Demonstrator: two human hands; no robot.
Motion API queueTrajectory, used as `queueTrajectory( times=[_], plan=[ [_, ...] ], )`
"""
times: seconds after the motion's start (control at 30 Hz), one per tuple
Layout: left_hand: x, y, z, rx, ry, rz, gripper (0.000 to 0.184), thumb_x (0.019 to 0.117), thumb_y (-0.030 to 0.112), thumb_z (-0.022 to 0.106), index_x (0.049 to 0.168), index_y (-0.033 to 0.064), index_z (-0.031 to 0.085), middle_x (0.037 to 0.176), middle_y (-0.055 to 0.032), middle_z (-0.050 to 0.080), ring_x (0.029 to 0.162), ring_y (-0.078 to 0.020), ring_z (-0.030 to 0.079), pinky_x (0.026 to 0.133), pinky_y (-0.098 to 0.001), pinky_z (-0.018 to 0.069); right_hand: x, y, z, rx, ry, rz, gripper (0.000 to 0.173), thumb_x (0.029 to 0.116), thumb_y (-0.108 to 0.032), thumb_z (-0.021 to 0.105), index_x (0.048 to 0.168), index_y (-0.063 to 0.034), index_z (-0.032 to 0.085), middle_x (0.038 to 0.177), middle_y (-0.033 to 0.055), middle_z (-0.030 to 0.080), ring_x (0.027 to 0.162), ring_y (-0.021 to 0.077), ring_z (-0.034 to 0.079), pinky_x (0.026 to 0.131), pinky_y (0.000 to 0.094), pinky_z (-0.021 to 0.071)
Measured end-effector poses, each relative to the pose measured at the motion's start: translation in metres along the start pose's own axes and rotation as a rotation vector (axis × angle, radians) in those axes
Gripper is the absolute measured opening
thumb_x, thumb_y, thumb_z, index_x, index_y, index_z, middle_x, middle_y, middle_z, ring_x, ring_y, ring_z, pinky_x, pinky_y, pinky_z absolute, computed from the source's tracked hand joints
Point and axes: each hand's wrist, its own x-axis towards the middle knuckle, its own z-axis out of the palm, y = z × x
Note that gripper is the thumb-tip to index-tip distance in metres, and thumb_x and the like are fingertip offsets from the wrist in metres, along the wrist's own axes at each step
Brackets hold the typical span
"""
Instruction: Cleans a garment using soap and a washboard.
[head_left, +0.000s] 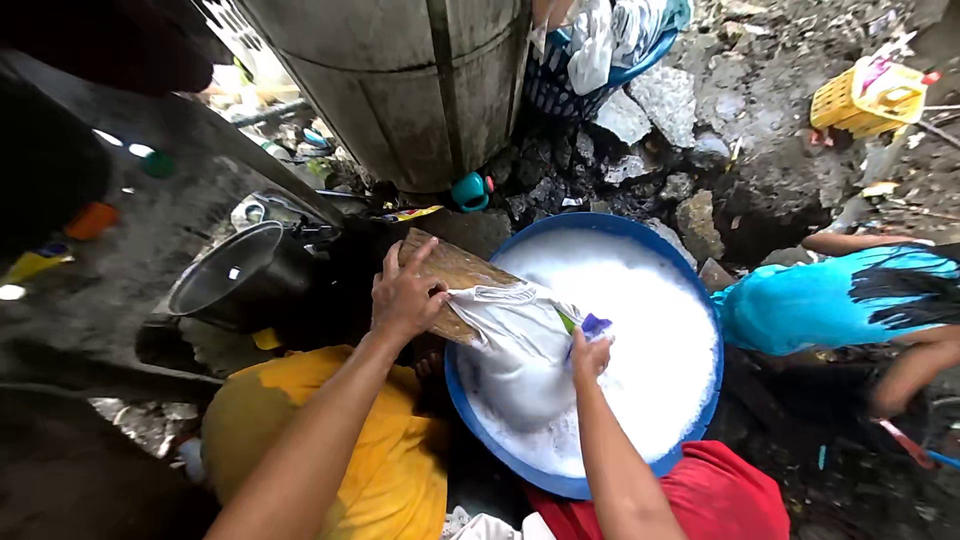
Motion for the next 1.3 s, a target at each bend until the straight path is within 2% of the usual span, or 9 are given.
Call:
queueTrajectory(
  times=[0.1, 0.23, 0.4, 0.47, 0.53, 0.67, 0.87, 1.1, 1.3],
  plan=[
    [0.002, 0.002, -0.001, 0.017, -0.018, -0.022, 0.011, 0.0934, 0.02, 0.074, 0.097, 0.0117, 0.08, 0.166, -0.0016, 0.035, 0.153, -0.0452, 0.022, 0.104, -0.0709, 0.0359, -0.053, -0.069, 0.016, 0.162, -0.091, -0.094, 0.069, 0.0995, -0.029, 0.069, 0.149, 0.0089, 0.039, 0.134, 0.0351, 0.059, 0.127, 0.0479, 0.057, 0.108, 0.0596, 0.0453],
    [-0.002, 0.001, -0.001, 0.029, -0.019, -0.014, 0.012, 0.092, 0.012, 0.072, 0.1, 0.0074, 0.08, 0.166, -0.0041, 0.036, 0.153, -0.0468, 0.022, 0.103, -0.0738, 0.0357, -0.132, -0.141, 0.055, 0.085, -0.256, -0.605, 0.055, 0.0948, -0.032, 0.072, 0.131, 0.0067, 0.06, 0.113, 0.0255, 0.071, 0.099, 0.0408, 0.072, 0.084, 0.0602, 0.0575],
    [-0.001, -0.001, 0.003, 0.028, -0.006, -0.005, 0.011, 0.093, 0.02, 0.074, 0.098, 0.0125, 0.08, 0.165, -0.0026, 0.036, 0.152, -0.0464, 0.023, 0.102, -0.0718, 0.0365, -0.003, -0.021, 0.008, -0.009, -0.052, -0.11, 0.078, 0.0955, -0.043, 0.071, 0.147, 0.007, 0.042, 0.124, 0.0336, 0.064, 0.118, 0.0494, 0.063, 0.1, 0.0639, 0.0489],
    [-0.001, 0.0, 0.002, 0.031, -0.001, -0.003, 0.011, 0.093, 0.02, 0.074, 0.098, 0.0128, 0.08, 0.165, -0.0023, 0.036, 0.152, -0.0461, 0.023, 0.103, -0.0714, 0.0362, 0.004, -0.022, 0.0, 0.059, -0.016, -0.007, 0.075, 0.0979, -0.037, 0.07, 0.15, 0.0051, 0.036, 0.132, 0.0334, 0.06, 0.124, 0.0481, 0.06, 0.104, 0.0612, 0.0474],
    [0.0, 0.0, 0.001, 0.035, 0.009, 0.007, 0.011, 0.0932, 0.019, 0.074, 0.097, 0.0113, 0.08, 0.165, -0.0033, 0.036, 0.152, -0.0469, 0.023, 0.102, -0.0717, 0.0366, -0.039, -0.071, 0.016, 0.156, -0.081, -0.159, 0.07, 0.099, -0.032, 0.069, 0.148, 0.0093, 0.04, 0.129, 0.0352, 0.061, 0.122, 0.0497, 0.06, 0.104, 0.0622, 0.0472],
    [-0.002, -0.002, 0.003, 0.031, 0.011, 0.011, 0.012, 0.092, 0.013, 0.072, 0.099, 0.0065, 0.079, 0.165, -0.0054, 0.037, 0.152, -0.0478, 0.024, 0.102, -0.0738, 0.0363, -0.123, -0.142, 0.055, 0.065, -0.224, -0.654, 0.054, 0.0936, -0.032, 0.074, 0.126, 0.0091, 0.062, 0.109, 0.0255, 0.072, 0.097, 0.0409, 0.073, 0.083, 0.0594, 0.0577],
    [0.002, 0.0, 0.001, 0.039, -0.006, -0.01, 0.013, 0.0935, 0.022, 0.074, 0.098, 0.0116, 0.08, 0.165, -0.0034, 0.037, 0.152, -0.0473, 0.023, 0.103, -0.0727, 0.0358, 0.016, -0.045, 0.0, 0.058, -0.026, -0.073, 0.077, 0.0967, -0.037, 0.071, 0.15, 0.0074, 0.038, 0.132, 0.0347, 0.06, 0.125, 0.0501, 0.059, 0.105, 0.0642, 0.0447],
    [-0.001, -0.003, 0.0, 0.04, -0.016, 0.0, 0.013, 0.0926, 0.013, 0.071, 0.102, 0.0077, 0.079, 0.166, -0.004, 0.036, 0.152, -0.0476, 0.022, 0.102, -0.0742, 0.0355, -0.124, -0.144, 0.051, 0.063, -0.294, -0.613, 0.055, 0.095, -0.033, 0.072, 0.13, 0.0074, 0.061, 0.113, 0.0248, 0.072, 0.101, 0.0404, 0.072, 0.087, 0.0599, 0.0565],
    [0.0, -0.002, 0.003, 0.057, -0.003, -0.011, 0.012, 0.0938, 0.022, 0.073, 0.098, 0.0129, 0.08, 0.166, -0.0009, 0.036, 0.152, -0.0455, 0.023, 0.103, -0.0709, 0.0359, 0.017, -0.01, 0.001, 0.042, -0.021, -0.02, 0.08, 0.0976, -0.043, 0.069, 0.152, 0.0039, 0.034, 0.133, 0.0332, 0.06, 0.124, 0.0481, 0.06, 0.104, 0.0625, 0.0473]
  ],
)
